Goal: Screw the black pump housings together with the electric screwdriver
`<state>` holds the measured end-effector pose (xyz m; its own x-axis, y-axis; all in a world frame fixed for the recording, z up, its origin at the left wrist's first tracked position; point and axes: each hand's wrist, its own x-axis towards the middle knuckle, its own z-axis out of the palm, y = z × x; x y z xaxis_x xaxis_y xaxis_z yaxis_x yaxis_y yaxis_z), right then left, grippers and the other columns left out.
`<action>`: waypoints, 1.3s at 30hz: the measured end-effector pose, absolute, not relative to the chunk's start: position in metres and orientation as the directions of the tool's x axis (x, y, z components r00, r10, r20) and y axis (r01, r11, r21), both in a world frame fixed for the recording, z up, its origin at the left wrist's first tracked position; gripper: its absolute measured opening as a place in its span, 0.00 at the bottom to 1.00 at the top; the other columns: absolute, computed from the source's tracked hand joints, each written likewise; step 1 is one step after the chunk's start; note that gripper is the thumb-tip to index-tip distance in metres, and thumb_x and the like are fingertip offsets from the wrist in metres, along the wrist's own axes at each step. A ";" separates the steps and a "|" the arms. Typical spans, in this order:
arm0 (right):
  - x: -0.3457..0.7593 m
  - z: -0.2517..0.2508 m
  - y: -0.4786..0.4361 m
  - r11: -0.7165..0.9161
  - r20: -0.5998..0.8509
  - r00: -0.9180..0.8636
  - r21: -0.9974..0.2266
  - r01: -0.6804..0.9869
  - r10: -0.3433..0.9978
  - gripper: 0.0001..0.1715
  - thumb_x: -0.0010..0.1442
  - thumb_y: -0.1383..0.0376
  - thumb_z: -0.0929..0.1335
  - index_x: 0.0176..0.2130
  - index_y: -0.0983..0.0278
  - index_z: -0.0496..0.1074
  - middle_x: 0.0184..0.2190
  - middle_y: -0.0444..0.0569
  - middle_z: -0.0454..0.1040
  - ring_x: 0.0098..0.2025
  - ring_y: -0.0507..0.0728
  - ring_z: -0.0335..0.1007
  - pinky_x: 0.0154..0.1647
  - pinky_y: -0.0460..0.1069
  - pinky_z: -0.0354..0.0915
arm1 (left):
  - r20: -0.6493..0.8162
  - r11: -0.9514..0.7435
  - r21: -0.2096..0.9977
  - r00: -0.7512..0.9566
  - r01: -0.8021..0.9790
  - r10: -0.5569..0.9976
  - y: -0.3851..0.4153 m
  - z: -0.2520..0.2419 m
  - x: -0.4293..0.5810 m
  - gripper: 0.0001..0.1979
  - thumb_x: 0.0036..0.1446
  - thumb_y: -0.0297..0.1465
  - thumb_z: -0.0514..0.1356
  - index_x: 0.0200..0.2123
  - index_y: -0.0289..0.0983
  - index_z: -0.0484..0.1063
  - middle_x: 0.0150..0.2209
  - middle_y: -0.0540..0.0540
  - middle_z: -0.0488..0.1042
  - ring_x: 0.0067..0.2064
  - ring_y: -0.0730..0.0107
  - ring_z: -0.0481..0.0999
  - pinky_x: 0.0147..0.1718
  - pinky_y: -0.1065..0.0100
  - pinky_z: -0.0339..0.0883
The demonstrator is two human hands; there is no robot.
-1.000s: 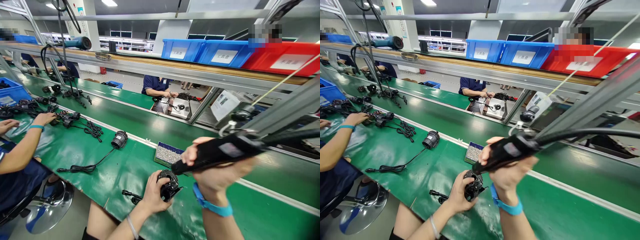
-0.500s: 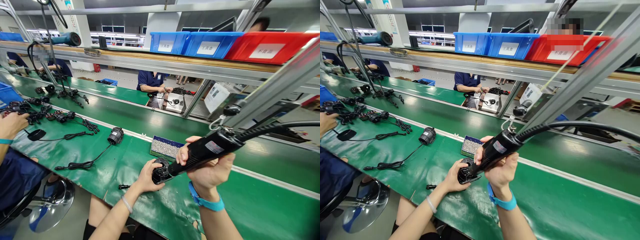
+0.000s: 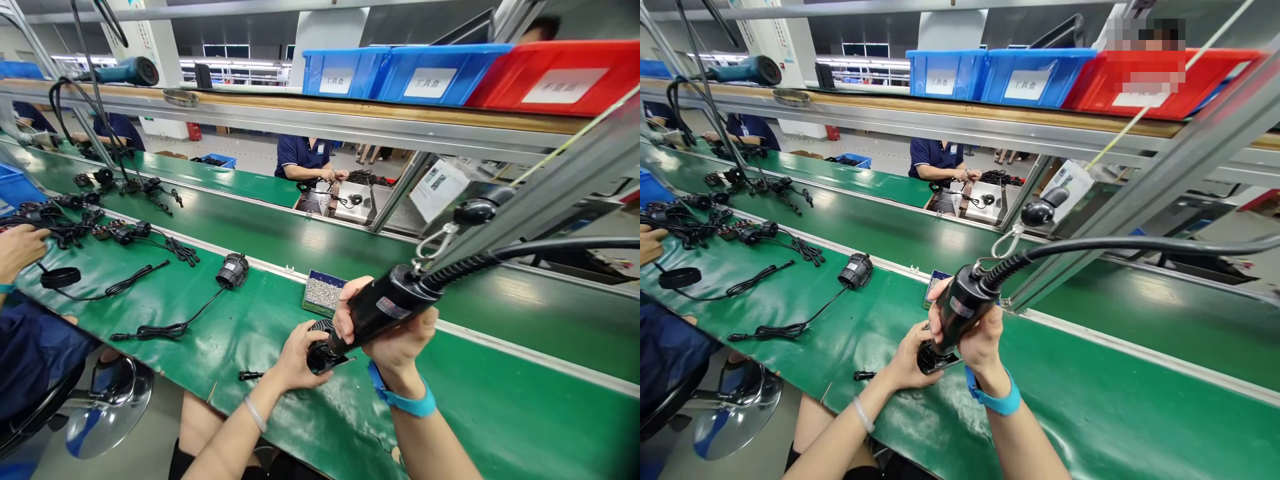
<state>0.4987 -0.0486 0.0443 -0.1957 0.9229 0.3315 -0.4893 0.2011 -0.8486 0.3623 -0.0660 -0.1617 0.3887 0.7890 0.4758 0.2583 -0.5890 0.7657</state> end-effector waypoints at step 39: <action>0.567 0.060 -0.052 0.419 0.342 0.290 -0.866 -0.272 0.894 0.45 0.50 0.27 0.59 0.32 0.62 0.76 0.13 0.44 0.67 0.12 0.54 0.61 0.14 0.49 0.59 | -0.028 -0.106 0.948 0.409 0.301 0.912 0.010 -0.110 0.356 0.38 0.43 0.34 0.72 0.58 0.42 0.63 0.48 0.47 0.78 0.48 0.58 0.78 0.51 0.62 0.70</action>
